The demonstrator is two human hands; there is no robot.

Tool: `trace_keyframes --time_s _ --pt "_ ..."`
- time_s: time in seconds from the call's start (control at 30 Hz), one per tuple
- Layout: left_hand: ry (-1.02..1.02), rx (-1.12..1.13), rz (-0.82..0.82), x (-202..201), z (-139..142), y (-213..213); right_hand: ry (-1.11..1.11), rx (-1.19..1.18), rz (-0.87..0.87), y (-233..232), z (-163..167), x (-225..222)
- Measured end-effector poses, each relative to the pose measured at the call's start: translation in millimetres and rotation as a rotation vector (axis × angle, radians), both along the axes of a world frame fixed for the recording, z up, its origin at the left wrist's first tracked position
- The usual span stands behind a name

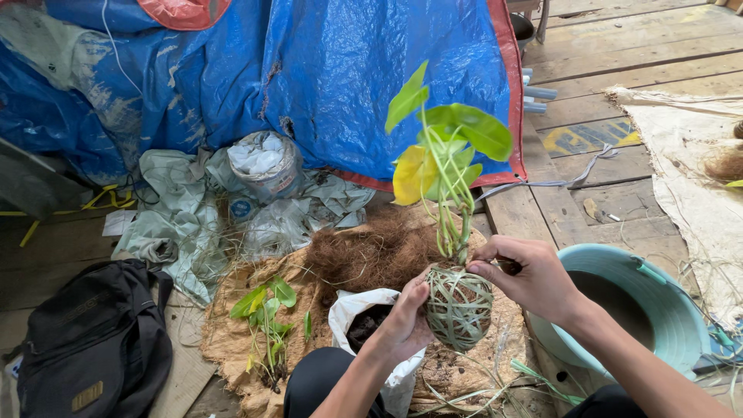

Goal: The person wraps a light green string around a coconut husk containing a small plant. They rotate the husk and continue winding the string to secure the plant in place.

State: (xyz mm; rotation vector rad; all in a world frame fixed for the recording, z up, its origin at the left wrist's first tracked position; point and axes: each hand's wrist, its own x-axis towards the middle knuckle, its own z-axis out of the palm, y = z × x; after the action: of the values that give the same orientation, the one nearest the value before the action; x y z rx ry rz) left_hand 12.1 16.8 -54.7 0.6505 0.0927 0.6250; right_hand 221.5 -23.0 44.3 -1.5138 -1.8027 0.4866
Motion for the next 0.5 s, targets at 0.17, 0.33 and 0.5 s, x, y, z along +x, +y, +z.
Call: trace_keyframes --time_s 0.17,0.33,0.5 --pt "-0.038 -0.148 -0.083 0.2 -7.1 -1.9 -0.046 0.042 0.087 -1.0 1.3 -0.5" --pt "-0.04 -0.093 -0.067 4.3 -13.9 -2.1 -0.082 0.053 0.105 0.3 2.8 1.4" --pt "-0.022 -0.121 -0.007 1.9 -7.2 -4.3 -0.086 0.01 0.105 1.2 3.0 3.0"
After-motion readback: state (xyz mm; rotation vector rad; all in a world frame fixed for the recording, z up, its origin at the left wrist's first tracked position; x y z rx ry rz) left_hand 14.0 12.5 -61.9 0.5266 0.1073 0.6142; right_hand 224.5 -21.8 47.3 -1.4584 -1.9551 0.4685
